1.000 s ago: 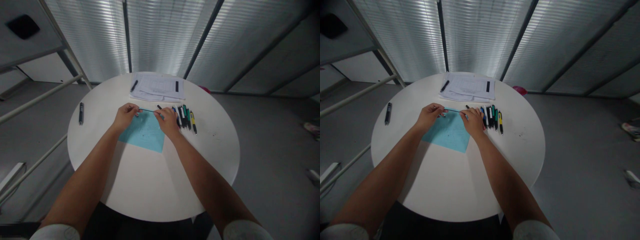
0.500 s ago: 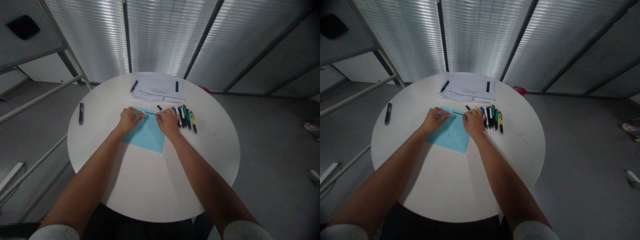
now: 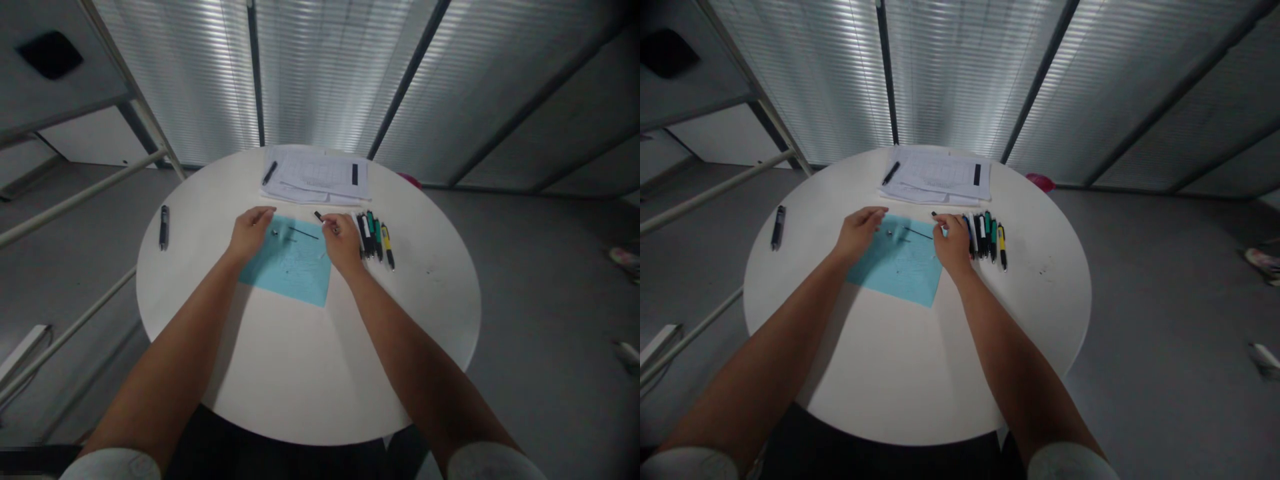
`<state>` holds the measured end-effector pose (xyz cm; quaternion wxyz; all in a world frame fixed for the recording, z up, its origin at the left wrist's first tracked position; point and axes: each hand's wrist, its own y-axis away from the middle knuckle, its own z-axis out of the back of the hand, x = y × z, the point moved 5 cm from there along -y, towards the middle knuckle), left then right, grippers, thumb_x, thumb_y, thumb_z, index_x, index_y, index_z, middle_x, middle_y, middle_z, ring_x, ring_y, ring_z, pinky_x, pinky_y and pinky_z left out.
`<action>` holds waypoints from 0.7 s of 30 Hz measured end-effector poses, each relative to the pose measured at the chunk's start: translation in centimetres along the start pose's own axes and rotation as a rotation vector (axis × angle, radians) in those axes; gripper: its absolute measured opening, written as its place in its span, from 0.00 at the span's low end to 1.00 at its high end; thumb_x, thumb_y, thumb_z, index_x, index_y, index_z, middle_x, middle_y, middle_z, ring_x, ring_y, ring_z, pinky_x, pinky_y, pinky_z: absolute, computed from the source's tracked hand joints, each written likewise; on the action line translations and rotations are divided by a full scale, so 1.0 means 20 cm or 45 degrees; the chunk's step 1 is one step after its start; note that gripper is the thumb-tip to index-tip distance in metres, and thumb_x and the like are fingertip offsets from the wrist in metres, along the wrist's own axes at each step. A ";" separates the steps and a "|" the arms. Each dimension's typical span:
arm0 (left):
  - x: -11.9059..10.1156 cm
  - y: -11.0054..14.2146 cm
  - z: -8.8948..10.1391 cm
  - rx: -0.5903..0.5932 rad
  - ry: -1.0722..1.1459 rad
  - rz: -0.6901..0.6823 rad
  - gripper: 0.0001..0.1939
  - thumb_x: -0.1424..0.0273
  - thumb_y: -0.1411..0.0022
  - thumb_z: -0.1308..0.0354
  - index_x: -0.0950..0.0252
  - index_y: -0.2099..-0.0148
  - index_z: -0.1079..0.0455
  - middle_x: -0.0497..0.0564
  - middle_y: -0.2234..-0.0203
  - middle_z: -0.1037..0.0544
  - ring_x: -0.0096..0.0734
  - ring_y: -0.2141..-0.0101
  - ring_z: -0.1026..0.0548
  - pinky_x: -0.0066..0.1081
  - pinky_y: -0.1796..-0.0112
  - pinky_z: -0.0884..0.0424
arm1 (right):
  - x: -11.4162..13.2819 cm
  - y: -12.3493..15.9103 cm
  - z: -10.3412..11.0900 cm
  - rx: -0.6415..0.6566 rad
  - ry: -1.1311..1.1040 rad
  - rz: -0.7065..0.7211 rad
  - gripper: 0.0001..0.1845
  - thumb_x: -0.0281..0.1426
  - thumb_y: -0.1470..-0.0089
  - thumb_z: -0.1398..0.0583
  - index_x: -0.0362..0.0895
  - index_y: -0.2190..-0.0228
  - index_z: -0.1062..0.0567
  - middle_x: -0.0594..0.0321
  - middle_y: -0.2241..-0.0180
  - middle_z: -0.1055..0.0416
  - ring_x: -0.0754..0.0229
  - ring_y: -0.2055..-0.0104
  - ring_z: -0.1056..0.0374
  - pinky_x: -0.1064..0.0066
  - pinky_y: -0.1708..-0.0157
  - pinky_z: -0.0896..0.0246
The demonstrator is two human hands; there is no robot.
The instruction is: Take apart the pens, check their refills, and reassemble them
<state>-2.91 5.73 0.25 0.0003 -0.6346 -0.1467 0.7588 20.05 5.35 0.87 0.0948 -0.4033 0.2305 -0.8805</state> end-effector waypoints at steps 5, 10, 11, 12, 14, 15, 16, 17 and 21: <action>0.05 -0.02 0.04 -0.115 0.905 0.440 0.13 0.61 0.44 0.42 0.65 0.63 0.25 0.55 0.67 0.26 0.32 0.68 0.27 0.31 0.65 0.29 | -0.04 -0.01 0.02 -0.130 -0.359 -0.015 0.10 0.30 0.44 0.45 0.45 0.63 0.25 0.59 0.62 0.28 0.58 0.60 0.31 0.65 0.59 0.36; 0.07 -0.02 0.06 -0.149 1.144 0.597 0.13 0.64 0.44 0.45 0.67 0.63 0.27 0.57 0.70 0.25 0.36 0.68 0.26 0.33 0.66 0.26 | -0.10 -0.02 0.01 -0.204 -0.591 -0.155 0.09 0.34 0.45 0.44 0.45 0.64 0.25 0.60 0.64 0.26 0.58 0.60 0.30 0.64 0.57 0.36; 0.07 -0.02 0.06 -0.157 1.152 0.604 0.12 0.64 0.44 0.45 0.67 0.63 0.27 0.57 0.70 0.25 0.35 0.68 0.25 0.33 0.66 0.26 | -0.11 -0.02 0.01 -0.210 -0.601 -0.162 0.09 0.34 0.45 0.44 0.45 0.64 0.25 0.60 0.64 0.26 0.59 0.61 0.30 0.65 0.57 0.36; 0.07 -0.02 0.06 -0.164 1.158 0.608 0.12 0.65 0.45 0.45 0.68 0.63 0.27 0.57 0.71 0.25 0.35 0.69 0.25 0.33 0.66 0.25 | -0.11 -0.02 0.01 -0.210 -0.593 -0.158 0.09 0.33 0.45 0.44 0.45 0.64 0.25 0.60 0.64 0.26 0.59 0.61 0.30 0.65 0.57 0.36; 0.07 -0.01 0.06 -0.177 1.172 0.614 0.12 0.67 0.45 0.45 0.68 0.63 0.27 0.57 0.71 0.25 0.35 0.69 0.25 0.33 0.66 0.25 | -0.11 -0.03 0.00 -0.201 -0.541 -0.137 0.09 0.33 0.46 0.44 0.45 0.65 0.25 0.60 0.64 0.26 0.59 0.60 0.30 0.65 0.57 0.36; 0.07 -0.01 0.06 -0.184 1.179 0.617 0.11 0.67 0.45 0.45 0.68 0.63 0.27 0.57 0.71 0.25 0.35 0.69 0.25 0.33 0.66 0.25 | -0.11 -0.03 0.00 -0.192 -0.513 -0.126 0.08 0.32 0.45 0.43 0.45 0.65 0.25 0.60 0.64 0.26 0.59 0.60 0.31 0.65 0.57 0.36; 0.07 -0.01 0.06 -0.191 1.186 0.621 0.11 0.67 0.46 0.46 0.68 0.63 0.27 0.57 0.72 0.25 0.35 0.69 0.25 0.33 0.66 0.25 | -0.11 -0.03 0.00 -0.185 -0.489 -0.117 0.08 0.32 0.45 0.44 0.46 0.65 0.25 0.60 0.64 0.26 0.58 0.60 0.31 0.64 0.57 0.36; 0.07 -0.01 0.06 -0.197 1.192 0.622 0.11 0.68 0.46 0.46 0.68 0.63 0.27 0.57 0.72 0.25 0.35 0.69 0.25 0.33 0.66 0.25 | -0.11 -0.02 0.00 -0.181 -0.472 -0.111 0.08 0.32 0.45 0.44 0.46 0.65 0.25 0.60 0.63 0.26 0.58 0.60 0.31 0.64 0.57 0.36; 0.08 -0.02 0.06 -0.201 1.206 0.628 0.11 0.68 0.47 0.45 0.68 0.63 0.27 0.57 0.72 0.24 0.35 0.70 0.24 0.32 0.67 0.25 | -0.12 -0.02 -0.01 -0.183 -0.449 -0.083 0.09 0.31 0.45 0.44 0.46 0.64 0.25 0.60 0.63 0.27 0.57 0.60 0.30 0.63 0.58 0.35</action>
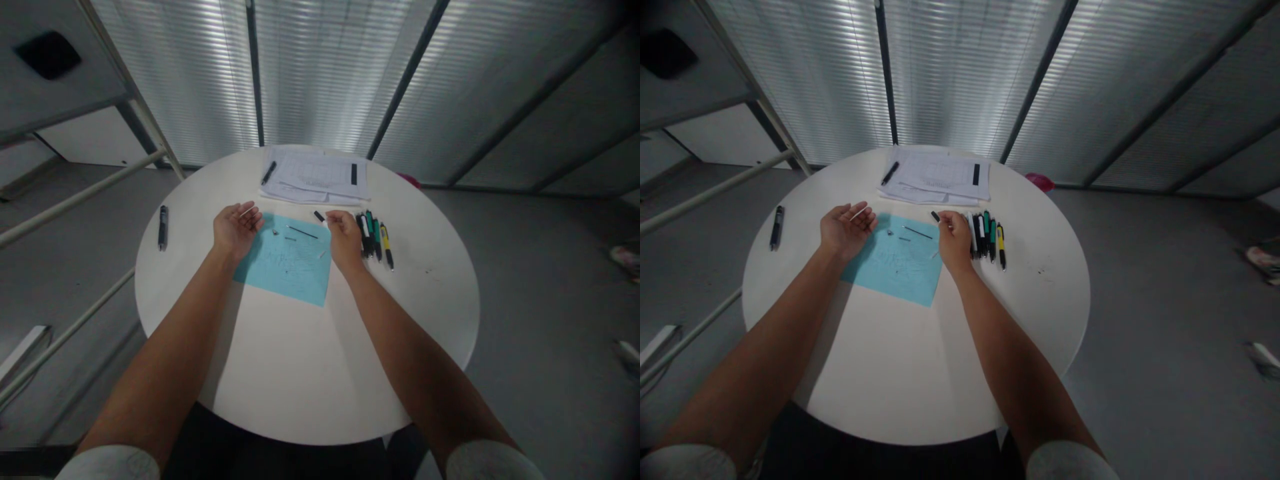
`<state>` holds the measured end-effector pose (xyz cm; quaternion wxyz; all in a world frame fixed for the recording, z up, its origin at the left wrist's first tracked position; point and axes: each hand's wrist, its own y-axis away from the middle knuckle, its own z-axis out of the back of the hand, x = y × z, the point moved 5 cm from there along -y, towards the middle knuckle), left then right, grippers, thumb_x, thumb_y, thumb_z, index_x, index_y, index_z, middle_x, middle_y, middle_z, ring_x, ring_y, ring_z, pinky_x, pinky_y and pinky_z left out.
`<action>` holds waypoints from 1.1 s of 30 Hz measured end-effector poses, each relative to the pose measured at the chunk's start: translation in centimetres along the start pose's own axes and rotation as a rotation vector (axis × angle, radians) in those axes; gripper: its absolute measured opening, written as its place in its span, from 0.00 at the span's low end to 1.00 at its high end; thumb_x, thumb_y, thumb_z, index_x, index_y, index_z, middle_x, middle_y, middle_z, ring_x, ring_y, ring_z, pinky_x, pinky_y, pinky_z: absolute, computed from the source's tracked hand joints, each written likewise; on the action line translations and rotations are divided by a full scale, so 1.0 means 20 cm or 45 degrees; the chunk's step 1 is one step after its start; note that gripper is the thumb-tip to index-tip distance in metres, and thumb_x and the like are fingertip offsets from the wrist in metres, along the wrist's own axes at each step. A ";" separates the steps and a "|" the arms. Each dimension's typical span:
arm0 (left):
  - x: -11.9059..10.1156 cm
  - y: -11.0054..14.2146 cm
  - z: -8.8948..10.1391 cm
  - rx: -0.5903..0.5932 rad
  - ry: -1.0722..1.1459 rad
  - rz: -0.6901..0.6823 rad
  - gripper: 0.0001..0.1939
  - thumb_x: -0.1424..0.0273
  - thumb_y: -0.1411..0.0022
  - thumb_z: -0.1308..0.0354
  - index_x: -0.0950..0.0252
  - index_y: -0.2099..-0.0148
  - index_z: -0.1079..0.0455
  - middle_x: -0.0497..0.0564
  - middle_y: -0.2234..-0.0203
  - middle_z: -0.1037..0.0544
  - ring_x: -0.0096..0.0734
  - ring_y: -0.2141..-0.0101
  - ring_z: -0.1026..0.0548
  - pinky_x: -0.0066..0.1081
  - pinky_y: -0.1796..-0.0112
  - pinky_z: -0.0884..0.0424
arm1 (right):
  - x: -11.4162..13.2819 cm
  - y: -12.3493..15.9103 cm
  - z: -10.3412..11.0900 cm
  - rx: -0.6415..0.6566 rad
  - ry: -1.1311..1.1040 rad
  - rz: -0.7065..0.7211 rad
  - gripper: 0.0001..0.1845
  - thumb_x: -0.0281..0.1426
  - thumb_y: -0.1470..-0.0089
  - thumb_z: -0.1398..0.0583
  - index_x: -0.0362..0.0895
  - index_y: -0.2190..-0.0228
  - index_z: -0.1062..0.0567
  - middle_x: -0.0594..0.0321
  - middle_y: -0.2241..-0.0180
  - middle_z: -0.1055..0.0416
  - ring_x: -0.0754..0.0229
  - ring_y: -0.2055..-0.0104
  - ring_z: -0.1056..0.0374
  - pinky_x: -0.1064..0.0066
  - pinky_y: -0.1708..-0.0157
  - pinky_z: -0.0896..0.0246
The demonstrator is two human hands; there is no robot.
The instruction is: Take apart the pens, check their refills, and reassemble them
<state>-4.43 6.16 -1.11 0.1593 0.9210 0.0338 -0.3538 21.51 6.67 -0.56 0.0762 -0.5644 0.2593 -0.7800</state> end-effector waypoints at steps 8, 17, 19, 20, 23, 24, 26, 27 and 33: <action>0.00 -0.01 0.01 0.013 0.005 0.001 0.12 0.69 0.48 0.45 0.68 0.62 0.27 0.58 0.72 0.24 0.36 0.69 0.24 0.32 0.67 0.25 | 0.01 0.01 -0.01 0.050 0.151 0.057 0.13 0.25 0.49 0.47 0.45 0.62 0.26 0.57 0.61 0.27 0.55 0.57 0.29 0.58 0.52 0.35; 0.00 0.00 0.00 0.016 -0.006 -0.004 0.12 0.70 0.50 0.45 0.68 0.62 0.27 0.57 0.72 0.25 0.35 0.70 0.25 0.32 0.67 0.25 | 0.10 0.05 -0.03 0.194 0.624 0.173 0.21 0.19 0.53 0.47 0.44 0.58 0.25 0.53 0.56 0.28 0.52 0.51 0.33 0.58 0.46 0.37; 0.00 0.00 0.00 0.018 -0.014 -0.011 0.12 0.71 0.51 0.44 0.68 0.62 0.27 0.56 0.73 0.25 0.35 0.70 0.25 0.32 0.67 0.25 | 0.10 0.06 -0.04 0.234 0.703 0.193 0.22 0.18 0.53 0.48 0.43 0.58 0.24 0.51 0.56 0.29 0.51 0.49 0.33 0.58 0.45 0.39; 0.00 0.00 0.00 0.016 -0.020 -0.014 0.12 0.71 0.51 0.44 0.67 0.62 0.27 0.56 0.73 0.25 0.35 0.70 0.25 0.32 0.67 0.25 | 0.09 0.06 -0.05 0.250 0.730 0.201 0.22 0.18 0.52 0.48 0.42 0.59 0.24 0.51 0.55 0.29 0.51 0.48 0.34 0.57 0.44 0.39; 0.00 0.00 -0.01 0.000 -0.041 -0.024 0.13 0.72 0.53 0.43 0.67 0.62 0.27 0.56 0.73 0.26 0.34 0.71 0.26 0.32 0.68 0.26 | 0.07 0.06 -0.06 0.291 0.777 0.198 0.21 0.19 0.49 0.47 0.42 0.57 0.23 0.50 0.54 0.28 0.48 0.44 0.36 0.54 0.42 0.42; 0.00 0.00 -0.01 -0.004 -0.047 -0.026 0.13 0.72 0.53 0.43 0.68 0.62 0.27 0.56 0.73 0.26 0.34 0.71 0.26 0.32 0.69 0.26 | 0.06 0.06 -0.06 0.306 0.787 0.194 0.21 0.20 0.48 0.47 0.42 0.56 0.23 0.49 0.54 0.28 0.47 0.43 0.37 0.53 0.42 0.43; 0.00 0.00 -0.01 -0.010 -0.060 -0.031 0.13 0.72 0.53 0.43 0.68 0.63 0.27 0.56 0.72 0.26 0.34 0.71 0.26 0.32 0.69 0.26 | 0.05 0.06 -0.07 0.329 0.805 0.187 0.21 0.21 0.47 0.47 0.41 0.54 0.24 0.49 0.53 0.27 0.46 0.41 0.39 0.51 0.41 0.44; 0.00 0.00 -0.01 -0.011 -0.067 -0.034 0.12 0.73 0.54 0.43 0.68 0.63 0.27 0.56 0.72 0.26 0.33 0.71 0.27 0.31 0.70 0.27 | 0.05 0.06 -0.07 0.336 0.816 0.184 0.21 0.22 0.46 0.47 0.42 0.53 0.24 0.49 0.52 0.27 0.46 0.41 0.39 0.51 0.42 0.44; 0.00 0.01 -0.02 -0.010 -0.097 -0.037 0.09 0.74 0.55 0.42 0.67 0.67 0.28 0.55 0.75 0.27 0.32 0.73 0.28 0.30 0.72 0.28 | 0.04 0.06 -0.07 0.354 0.841 0.184 0.20 0.23 0.45 0.46 0.40 0.52 0.24 0.48 0.52 0.27 0.46 0.41 0.39 0.52 0.40 0.45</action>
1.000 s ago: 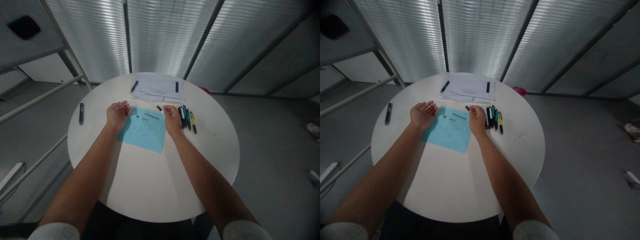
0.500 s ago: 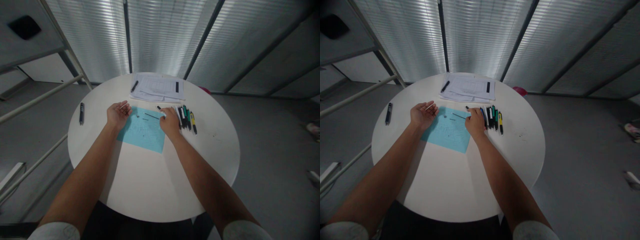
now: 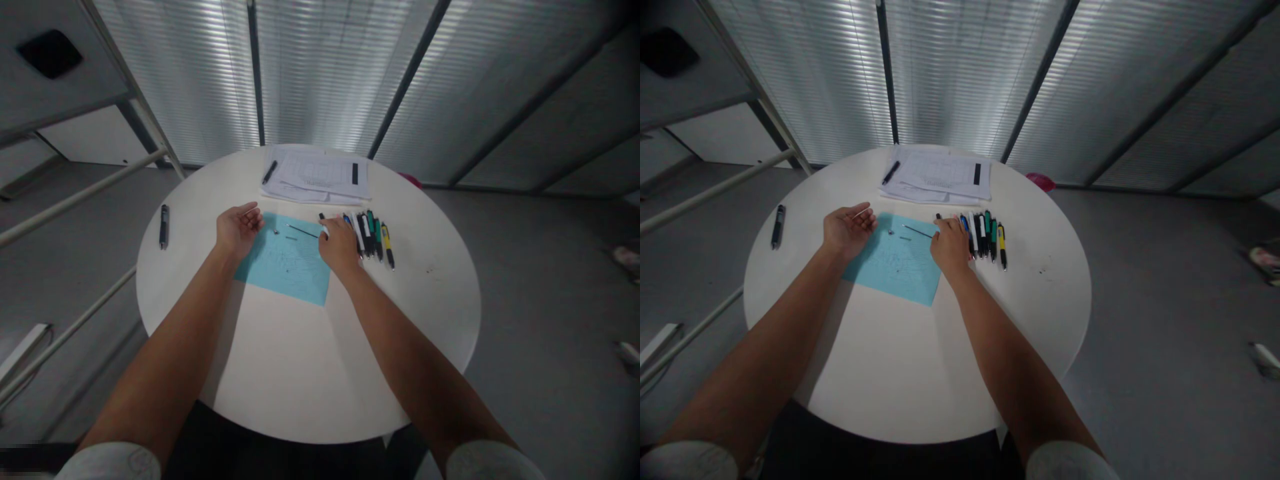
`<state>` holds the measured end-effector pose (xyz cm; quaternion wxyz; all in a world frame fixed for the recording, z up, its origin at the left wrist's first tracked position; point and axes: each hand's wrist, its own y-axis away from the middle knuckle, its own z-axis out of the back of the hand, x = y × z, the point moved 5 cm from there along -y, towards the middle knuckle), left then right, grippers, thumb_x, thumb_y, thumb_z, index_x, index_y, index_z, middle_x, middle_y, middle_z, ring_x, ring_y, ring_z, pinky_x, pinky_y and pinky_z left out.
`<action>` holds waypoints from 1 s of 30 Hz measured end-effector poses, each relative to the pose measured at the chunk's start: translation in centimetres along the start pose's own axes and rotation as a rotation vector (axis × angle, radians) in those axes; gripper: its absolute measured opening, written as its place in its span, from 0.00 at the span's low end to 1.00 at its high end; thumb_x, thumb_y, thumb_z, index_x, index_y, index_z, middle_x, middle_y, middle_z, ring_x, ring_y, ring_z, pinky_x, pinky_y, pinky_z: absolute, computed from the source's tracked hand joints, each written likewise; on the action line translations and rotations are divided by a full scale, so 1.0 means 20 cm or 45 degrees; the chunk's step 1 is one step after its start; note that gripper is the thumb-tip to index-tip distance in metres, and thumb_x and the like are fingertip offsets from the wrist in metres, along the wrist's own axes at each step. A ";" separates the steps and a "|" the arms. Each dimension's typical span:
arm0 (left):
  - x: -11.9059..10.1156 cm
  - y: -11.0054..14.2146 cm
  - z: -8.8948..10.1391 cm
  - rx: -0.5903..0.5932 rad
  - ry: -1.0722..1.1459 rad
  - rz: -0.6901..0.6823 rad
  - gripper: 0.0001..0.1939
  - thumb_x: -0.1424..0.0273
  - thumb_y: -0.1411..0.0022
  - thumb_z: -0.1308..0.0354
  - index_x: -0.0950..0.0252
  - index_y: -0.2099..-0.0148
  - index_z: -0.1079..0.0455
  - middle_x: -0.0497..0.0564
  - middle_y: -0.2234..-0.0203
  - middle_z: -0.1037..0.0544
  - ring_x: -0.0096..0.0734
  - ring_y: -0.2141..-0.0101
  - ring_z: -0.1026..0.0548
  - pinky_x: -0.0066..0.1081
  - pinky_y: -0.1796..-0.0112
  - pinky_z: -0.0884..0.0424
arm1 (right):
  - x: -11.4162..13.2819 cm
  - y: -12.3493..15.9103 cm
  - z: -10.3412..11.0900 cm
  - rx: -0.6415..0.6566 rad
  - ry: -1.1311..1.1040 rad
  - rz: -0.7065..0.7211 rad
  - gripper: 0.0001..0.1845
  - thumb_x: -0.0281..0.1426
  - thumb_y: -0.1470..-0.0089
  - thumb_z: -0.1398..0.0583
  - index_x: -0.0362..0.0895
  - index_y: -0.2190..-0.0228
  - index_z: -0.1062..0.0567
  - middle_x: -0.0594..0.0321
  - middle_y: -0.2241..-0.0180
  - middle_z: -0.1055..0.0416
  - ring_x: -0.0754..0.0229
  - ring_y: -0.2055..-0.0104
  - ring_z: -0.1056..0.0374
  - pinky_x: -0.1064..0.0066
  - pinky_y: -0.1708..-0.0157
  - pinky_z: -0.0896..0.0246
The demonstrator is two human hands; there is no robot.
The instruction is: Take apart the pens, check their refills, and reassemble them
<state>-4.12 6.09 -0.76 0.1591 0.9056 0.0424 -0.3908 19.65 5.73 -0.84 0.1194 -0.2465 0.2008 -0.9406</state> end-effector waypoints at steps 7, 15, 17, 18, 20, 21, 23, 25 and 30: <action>0.00 0.00 0.00 -0.022 -0.008 -0.014 0.07 0.75 0.55 0.43 0.66 0.69 0.29 0.54 0.75 0.28 0.32 0.73 0.29 0.32 0.72 0.29 | -0.01 -0.01 -0.01 -0.030 -0.114 0.033 0.21 0.21 0.42 0.51 0.41 0.54 0.23 0.49 0.54 0.27 0.49 0.44 0.37 0.53 0.42 0.44; 0.00 -0.01 0.01 -0.021 -0.018 -0.007 0.06 0.75 0.54 0.42 0.65 0.69 0.30 0.53 0.76 0.29 0.31 0.75 0.29 0.31 0.73 0.30 | 0.05 -0.01 0.09 -0.204 -0.309 0.000 0.24 0.22 0.41 0.54 0.45 0.48 0.28 0.49 0.51 0.32 0.50 0.46 0.38 0.54 0.45 0.41; 0.00 -0.01 0.01 -0.015 -0.014 -0.004 0.06 0.75 0.54 0.42 0.65 0.69 0.30 0.53 0.77 0.29 0.31 0.75 0.29 0.31 0.74 0.30 | 0.06 0.00 0.11 -0.242 -0.343 0.012 0.25 0.22 0.41 0.54 0.46 0.47 0.31 0.50 0.50 0.33 0.51 0.45 0.38 0.54 0.44 0.41; 0.00 -0.01 0.01 -0.011 -0.010 -0.003 0.06 0.75 0.54 0.42 0.65 0.69 0.30 0.53 0.77 0.28 0.31 0.75 0.29 0.31 0.74 0.30 | 0.07 0.00 0.12 -0.253 -0.354 0.019 0.25 0.23 0.41 0.54 0.47 0.46 0.32 0.50 0.50 0.34 0.52 0.46 0.37 0.55 0.45 0.41; 0.00 -0.01 0.01 0.000 -0.003 0.000 0.06 0.75 0.54 0.42 0.65 0.69 0.30 0.53 0.77 0.28 0.31 0.75 0.30 0.31 0.74 0.30 | 0.08 0.01 0.13 -0.244 -0.344 0.018 0.24 0.24 0.43 0.51 0.46 0.45 0.34 0.52 0.51 0.32 0.51 0.47 0.36 0.56 0.46 0.40; 0.00 -0.01 0.01 0.004 0.000 0.002 0.07 0.75 0.55 0.42 0.65 0.69 0.30 0.53 0.77 0.28 0.31 0.75 0.30 0.31 0.74 0.30 | 0.08 0.01 0.13 -0.216 -0.316 0.013 0.23 0.25 0.44 0.49 0.46 0.47 0.34 0.52 0.53 0.31 0.51 0.48 0.35 0.56 0.47 0.39; 0.00 -0.01 0.01 0.005 0.000 0.006 0.08 0.76 0.56 0.42 0.65 0.69 0.30 0.53 0.77 0.28 0.31 0.76 0.30 0.31 0.74 0.30 | 0.09 0.02 0.13 -0.118 -0.214 0.004 0.21 0.25 0.49 0.46 0.45 0.52 0.30 0.54 0.57 0.29 0.50 0.51 0.34 0.57 0.50 0.38; 0.00 -0.01 0.01 -0.004 -0.003 0.006 0.08 0.76 0.56 0.43 0.65 0.68 0.29 0.53 0.77 0.29 0.31 0.76 0.30 0.32 0.74 0.30 | 0.11 0.03 0.12 -0.002 -0.096 0.025 0.15 0.24 0.51 0.45 0.46 0.60 0.27 0.56 0.60 0.28 0.51 0.54 0.32 0.59 0.53 0.37; 0.00 -0.01 0.01 -0.017 -0.022 0.010 0.11 0.75 0.55 0.44 0.65 0.66 0.30 0.52 0.77 0.29 0.31 0.76 0.31 0.32 0.73 0.30 | 0.17 0.06 0.10 0.280 0.087 0.173 0.10 0.26 0.51 0.43 0.47 0.65 0.26 0.60 0.64 0.26 0.54 0.61 0.31 0.64 0.61 0.39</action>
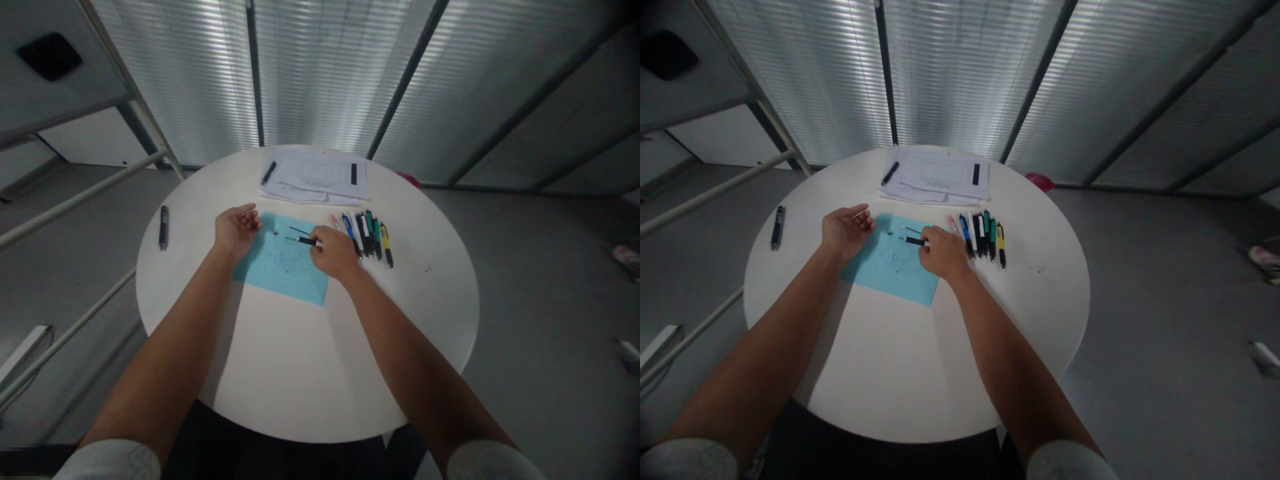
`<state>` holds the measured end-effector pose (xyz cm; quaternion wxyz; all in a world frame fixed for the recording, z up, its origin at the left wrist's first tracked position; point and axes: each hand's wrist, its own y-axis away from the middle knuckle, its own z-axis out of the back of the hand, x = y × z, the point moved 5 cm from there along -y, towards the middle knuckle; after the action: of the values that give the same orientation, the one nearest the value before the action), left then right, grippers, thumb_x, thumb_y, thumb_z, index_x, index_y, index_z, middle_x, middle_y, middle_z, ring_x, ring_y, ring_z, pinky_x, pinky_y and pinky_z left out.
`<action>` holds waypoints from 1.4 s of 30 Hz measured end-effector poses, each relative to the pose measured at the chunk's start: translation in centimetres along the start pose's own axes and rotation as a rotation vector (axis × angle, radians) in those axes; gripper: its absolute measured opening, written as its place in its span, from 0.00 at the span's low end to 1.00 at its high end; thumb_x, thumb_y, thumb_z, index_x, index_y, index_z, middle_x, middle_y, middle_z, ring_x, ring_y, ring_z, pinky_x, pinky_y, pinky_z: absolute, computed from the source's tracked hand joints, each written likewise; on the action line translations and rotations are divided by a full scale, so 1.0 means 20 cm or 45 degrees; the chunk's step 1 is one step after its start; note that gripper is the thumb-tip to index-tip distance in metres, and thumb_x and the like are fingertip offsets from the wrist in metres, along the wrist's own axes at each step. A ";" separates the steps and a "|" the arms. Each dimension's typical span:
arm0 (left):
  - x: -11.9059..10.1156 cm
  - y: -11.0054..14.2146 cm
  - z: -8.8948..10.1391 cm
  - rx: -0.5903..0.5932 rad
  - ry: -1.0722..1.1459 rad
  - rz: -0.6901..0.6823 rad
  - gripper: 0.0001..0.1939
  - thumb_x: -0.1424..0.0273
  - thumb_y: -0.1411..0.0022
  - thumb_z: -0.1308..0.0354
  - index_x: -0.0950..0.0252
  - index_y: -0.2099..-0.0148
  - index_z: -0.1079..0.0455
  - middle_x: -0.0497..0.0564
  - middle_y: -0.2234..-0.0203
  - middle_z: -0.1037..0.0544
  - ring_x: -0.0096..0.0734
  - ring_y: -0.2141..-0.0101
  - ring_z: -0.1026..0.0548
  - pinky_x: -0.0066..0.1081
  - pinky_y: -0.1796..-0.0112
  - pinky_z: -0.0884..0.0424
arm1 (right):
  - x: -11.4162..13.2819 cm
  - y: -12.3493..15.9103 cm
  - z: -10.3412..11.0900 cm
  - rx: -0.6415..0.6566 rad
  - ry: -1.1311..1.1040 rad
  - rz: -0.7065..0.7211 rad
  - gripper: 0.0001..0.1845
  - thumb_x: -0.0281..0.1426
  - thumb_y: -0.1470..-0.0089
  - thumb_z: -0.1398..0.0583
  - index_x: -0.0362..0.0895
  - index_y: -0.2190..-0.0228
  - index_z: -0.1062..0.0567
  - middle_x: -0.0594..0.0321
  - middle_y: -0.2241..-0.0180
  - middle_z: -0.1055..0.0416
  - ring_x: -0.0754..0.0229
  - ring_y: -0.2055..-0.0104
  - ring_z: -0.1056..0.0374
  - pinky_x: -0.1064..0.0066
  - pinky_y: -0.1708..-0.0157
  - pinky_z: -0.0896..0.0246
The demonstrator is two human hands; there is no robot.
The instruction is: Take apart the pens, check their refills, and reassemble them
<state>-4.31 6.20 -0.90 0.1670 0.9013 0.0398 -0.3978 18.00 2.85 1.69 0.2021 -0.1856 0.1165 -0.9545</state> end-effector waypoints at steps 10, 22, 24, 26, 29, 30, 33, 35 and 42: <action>0.00 0.00 0.00 0.011 0.028 0.002 0.10 0.76 0.55 0.44 0.65 0.66 0.30 0.53 0.77 0.29 0.31 0.76 0.31 0.32 0.74 0.31 | 0.06 0.02 -0.01 0.153 0.152 0.135 0.11 0.26 0.47 0.44 0.46 0.63 0.25 0.58 0.61 0.26 0.54 0.63 0.29 0.66 0.71 0.43; -0.01 0.01 -0.01 0.019 -0.011 0.005 0.10 0.75 0.55 0.44 0.66 0.66 0.29 0.52 0.78 0.29 0.30 0.77 0.32 0.32 0.75 0.31 | 0.02 0.01 -0.03 0.064 0.069 0.072 0.15 0.27 0.47 0.42 0.47 0.56 0.26 0.57 0.55 0.27 0.53 0.56 0.29 0.63 0.61 0.37; -0.01 0.02 -0.01 0.015 -0.010 0.011 0.10 0.75 0.55 0.44 0.67 0.66 0.29 0.52 0.78 0.30 0.30 0.77 0.32 0.31 0.75 0.31 | 0.02 0.00 -0.02 0.087 0.142 0.025 0.15 0.27 0.46 0.43 0.46 0.56 0.26 0.56 0.55 0.28 0.52 0.56 0.29 0.63 0.61 0.37; -0.01 0.02 -0.02 0.012 -0.014 0.013 0.10 0.75 0.56 0.44 0.68 0.67 0.29 0.52 0.78 0.30 0.30 0.77 0.32 0.30 0.76 0.31 | 0.02 0.01 -0.02 0.143 0.183 0.019 0.14 0.27 0.45 0.45 0.46 0.57 0.27 0.56 0.56 0.28 0.53 0.56 0.29 0.64 0.62 0.37; -0.01 0.02 -0.02 0.025 -0.023 0.009 0.10 0.75 0.56 0.43 0.68 0.67 0.29 0.52 0.78 0.30 0.29 0.78 0.32 0.30 0.76 0.31 | 0.04 0.01 -0.02 0.214 0.206 0.052 0.15 0.26 0.44 0.46 0.46 0.56 0.28 0.57 0.55 0.28 0.53 0.56 0.30 0.64 0.60 0.37; -0.01 0.02 -0.02 0.028 -0.025 0.007 0.09 0.75 0.56 0.43 0.68 0.68 0.28 0.52 0.78 0.30 0.29 0.78 0.32 0.30 0.76 0.31 | 0.04 0.01 -0.02 0.225 0.210 0.059 0.16 0.25 0.45 0.46 0.46 0.55 0.28 0.57 0.54 0.29 0.54 0.55 0.30 0.64 0.60 0.37; -0.01 0.02 -0.02 0.026 -0.031 0.012 0.09 0.74 0.56 0.43 0.68 0.68 0.28 0.52 0.78 0.30 0.28 0.78 0.33 0.30 0.76 0.31 | 0.04 0.01 -0.02 0.240 0.204 0.075 0.18 0.23 0.45 0.47 0.45 0.54 0.29 0.56 0.54 0.30 0.54 0.55 0.30 0.64 0.59 0.37; -0.01 0.02 -0.02 0.018 -0.033 0.016 0.09 0.74 0.56 0.43 0.68 0.68 0.28 0.53 0.78 0.30 0.29 0.78 0.33 0.30 0.76 0.31 | 0.04 0.01 -0.02 0.231 0.187 0.089 0.18 0.22 0.46 0.47 0.45 0.54 0.29 0.56 0.54 0.30 0.54 0.56 0.30 0.64 0.59 0.37; -0.01 0.03 -0.02 0.031 -0.041 0.015 0.10 0.75 0.57 0.42 0.69 0.68 0.28 0.52 0.78 0.30 0.28 0.78 0.32 0.30 0.76 0.31 | 0.02 0.00 -0.02 0.158 0.112 0.112 0.18 0.20 0.49 0.46 0.45 0.57 0.27 0.58 0.55 0.29 0.56 0.57 0.30 0.66 0.60 0.37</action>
<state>-4.07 5.85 -0.37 0.1590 0.8969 0.0271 -0.4118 17.42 2.66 1.37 0.2495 -0.1252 0.0739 -0.9574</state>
